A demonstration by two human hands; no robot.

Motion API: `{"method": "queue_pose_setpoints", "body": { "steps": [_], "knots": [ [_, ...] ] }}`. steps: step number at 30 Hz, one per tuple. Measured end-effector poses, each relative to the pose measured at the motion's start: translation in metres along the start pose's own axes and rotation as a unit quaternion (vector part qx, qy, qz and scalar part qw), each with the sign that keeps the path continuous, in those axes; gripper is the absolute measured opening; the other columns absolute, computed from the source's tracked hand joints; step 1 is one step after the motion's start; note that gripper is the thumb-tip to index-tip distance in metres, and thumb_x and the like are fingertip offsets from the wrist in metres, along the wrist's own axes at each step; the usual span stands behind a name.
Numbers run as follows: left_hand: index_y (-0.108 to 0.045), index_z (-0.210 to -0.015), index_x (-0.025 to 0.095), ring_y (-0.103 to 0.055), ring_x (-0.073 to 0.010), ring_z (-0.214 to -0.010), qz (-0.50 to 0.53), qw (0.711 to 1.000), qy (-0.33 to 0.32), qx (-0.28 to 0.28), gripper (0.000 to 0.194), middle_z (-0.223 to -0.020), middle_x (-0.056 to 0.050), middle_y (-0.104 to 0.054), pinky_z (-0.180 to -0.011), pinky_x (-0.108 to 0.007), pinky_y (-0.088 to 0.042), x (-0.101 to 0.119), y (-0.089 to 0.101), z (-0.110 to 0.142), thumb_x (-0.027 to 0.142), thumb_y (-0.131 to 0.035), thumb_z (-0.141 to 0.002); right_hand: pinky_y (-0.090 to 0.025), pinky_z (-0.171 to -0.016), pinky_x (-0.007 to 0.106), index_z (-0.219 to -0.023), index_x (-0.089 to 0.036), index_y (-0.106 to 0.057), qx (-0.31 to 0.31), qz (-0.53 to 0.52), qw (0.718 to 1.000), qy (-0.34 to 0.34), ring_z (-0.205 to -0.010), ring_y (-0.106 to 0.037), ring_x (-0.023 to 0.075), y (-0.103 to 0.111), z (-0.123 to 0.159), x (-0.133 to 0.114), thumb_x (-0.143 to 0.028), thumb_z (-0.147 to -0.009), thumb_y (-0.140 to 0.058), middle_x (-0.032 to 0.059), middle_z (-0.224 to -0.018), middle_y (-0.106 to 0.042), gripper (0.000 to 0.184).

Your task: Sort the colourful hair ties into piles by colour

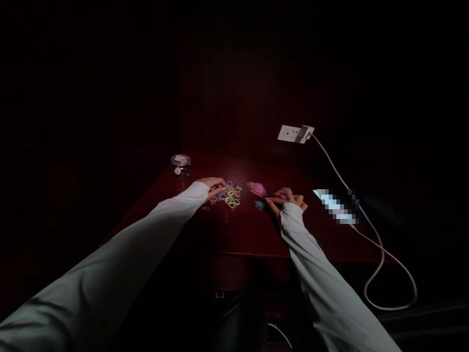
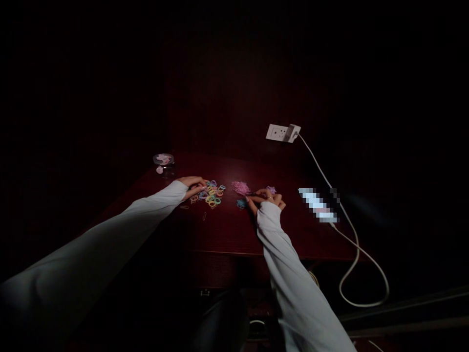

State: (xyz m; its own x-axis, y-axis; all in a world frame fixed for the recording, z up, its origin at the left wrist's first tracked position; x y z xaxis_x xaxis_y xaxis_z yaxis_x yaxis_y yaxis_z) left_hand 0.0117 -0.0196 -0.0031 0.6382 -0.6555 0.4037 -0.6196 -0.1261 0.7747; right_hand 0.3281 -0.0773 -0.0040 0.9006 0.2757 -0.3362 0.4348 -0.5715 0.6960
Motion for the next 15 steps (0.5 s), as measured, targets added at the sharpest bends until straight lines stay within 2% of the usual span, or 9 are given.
{"method": "queue_pose_setpoints", "body": {
  "steps": [3,6,11,15],
  "knots": [
    [-0.069,-0.106,0.021,-0.052,-0.0136,-0.069,0.003,1.000,0.001,-0.005,0.024,-0.087,-0.001,-0.067,-0.068,-0.025,-0.040,0.004,0.001,-0.002,0.035,-0.051,-0.099,-0.026,-0.088,0.045,-0.092,-0.033,-0.083,0.025,0.004,1.000,-0.006,-0.104,-0.041,0.0299,-0.001,-0.002,-0.004,-0.063,-0.096,-0.049,0.0081,-0.115,-0.065,0.046],
    [-0.069,-0.107,0.021,-0.052,-0.0133,-0.068,0.014,1.000,0.002,-0.009,0.023,-0.084,0.000,-0.064,-0.067,-0.025,-0.039,0.009,0.001,-0.004,0.033,-0.051,-0.098,-0.025,-0.088,0.045,-0.091,-0.033,-0.082,0.045,0.004,0.999,-0.012,-0.106,-0.041,0.0302,-0.005,-0.003,-0.020,-0.060,-0.098,-0.048,0.0081,-0.111,-0.066,0.045],
    [-0.069,-0.108,0.020,-0.052,-0.0132,-0.068,0.020,1.000,0.007,0.003,0.022,-0.080,0.001,-0.061,-0.066,-0.025,-0.039,0.017,0.001,-0.003,0.032,-0.051,-0.101,-0.024,-0.089,0.042,-0.098,-0.036,-0.081,-0.035,-0.027,0.998,0.042,-0.107,-0.043,0.0290,-0.020,0.000,-0.065,-0.059,-0.094,-0.061,0.0056,-0.115,-0.066,0.030],
    [-0.068,-0.108,0.020,-0.052,-0.0128,-0.069,0.021,1.000,0.006,0.002,0.021,-0.081,0.001,-0.061,-0.068,-0.024,-0.041,0.023,0.004,-0.002,0.028,-0.051,-0.100,-0.023,-0.089,0.040,-0.099,-0.039,-0.081,-0.056,-0.037,0.997,0.046,-0.108,-0.044,0.0280,-0.033,-0.001,-0.092,-0.057,-0.091,-0.067,0.0036,-0.114,-0.066,0.024]
  ]
}}
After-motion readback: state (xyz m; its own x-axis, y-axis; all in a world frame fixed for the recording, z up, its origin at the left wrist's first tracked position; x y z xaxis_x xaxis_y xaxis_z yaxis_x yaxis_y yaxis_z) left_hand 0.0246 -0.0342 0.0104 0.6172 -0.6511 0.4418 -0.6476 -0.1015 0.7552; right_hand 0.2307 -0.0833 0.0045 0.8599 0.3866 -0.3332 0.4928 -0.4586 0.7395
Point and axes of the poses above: each hand's wrist, its own z-axis away from the middle knuckle, its own y-axis out of the back of the hand, x = y × z, the point moved 1 cm from there along -z, towards the middle knuckle
